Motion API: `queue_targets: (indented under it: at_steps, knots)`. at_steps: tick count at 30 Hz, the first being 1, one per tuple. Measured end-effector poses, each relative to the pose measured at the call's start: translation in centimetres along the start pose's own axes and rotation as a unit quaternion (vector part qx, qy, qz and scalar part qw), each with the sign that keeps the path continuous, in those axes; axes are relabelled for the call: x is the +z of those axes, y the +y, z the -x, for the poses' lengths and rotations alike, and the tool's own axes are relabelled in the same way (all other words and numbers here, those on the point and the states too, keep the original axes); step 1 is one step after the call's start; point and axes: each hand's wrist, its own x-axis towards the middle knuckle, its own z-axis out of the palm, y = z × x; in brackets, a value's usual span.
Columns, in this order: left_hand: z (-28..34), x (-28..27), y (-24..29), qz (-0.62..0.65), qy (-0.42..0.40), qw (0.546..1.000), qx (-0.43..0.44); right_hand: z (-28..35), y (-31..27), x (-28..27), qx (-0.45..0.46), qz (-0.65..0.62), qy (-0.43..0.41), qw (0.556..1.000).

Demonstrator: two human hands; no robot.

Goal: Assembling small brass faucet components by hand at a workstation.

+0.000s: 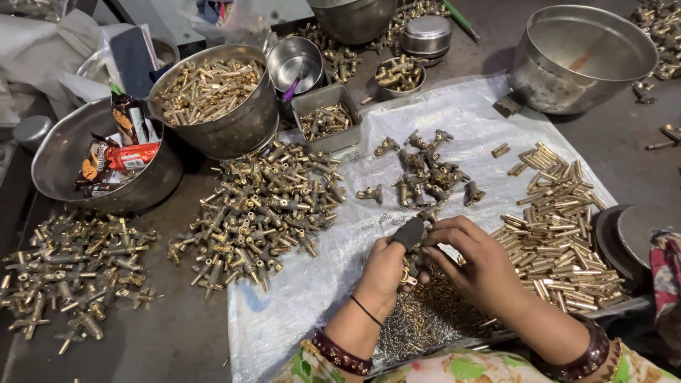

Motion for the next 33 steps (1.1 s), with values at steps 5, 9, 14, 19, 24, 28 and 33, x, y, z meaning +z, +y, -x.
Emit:
queue_targets:
  at_steps: [5, 9, 14, 19, 24, 28, 33]
  knots:
    - [0.0, -0.1, -0.1, -0.048, -0.024, 0.998, -0.017, 0.0, 1.2, -0.5, 0.044, -0.058, -0.030, 0.997]
    - [-0.1, 0.1, -0.5, -0.110, -0.014, 0.993, -0.032, 0.4, 2.7, -0.6, 0.131, -0.090, -0.098, 0.982]
    - [-0.3, -0.5, 0.2, -0.120, 0.001, 0.993, -0.009, 0.3, 3.7, -0.6, 0.131, -0.121, -0.106, 0.978]
    - [0.3, -3.2, 2.7, -0.157, 0.116, 0.979, 0.066, 0.9, 5.5, -0.8, 0.096, 0.078, -0.061, 0.990]
    - [2.3, -7.7, 8.3, -0.355, 0.321, 0.845, 0.237, 1.3, 7.6, -0.3, 0.097, 0.095, -0.033, 0.990]
    - [4.4, -9.4, 11.7, -0.505, 0.464, 0.624, 0.374, 1.3, 9.0, 1.0, 0.101, 0.090, -0.028, 0.990]
    - [2.8, -11.5, 10.0, -0.628, 0.443, 0.547, 0.332, 1.3, 9.1, 1.0, 0.140, 0.099, -0.060, 0.983]
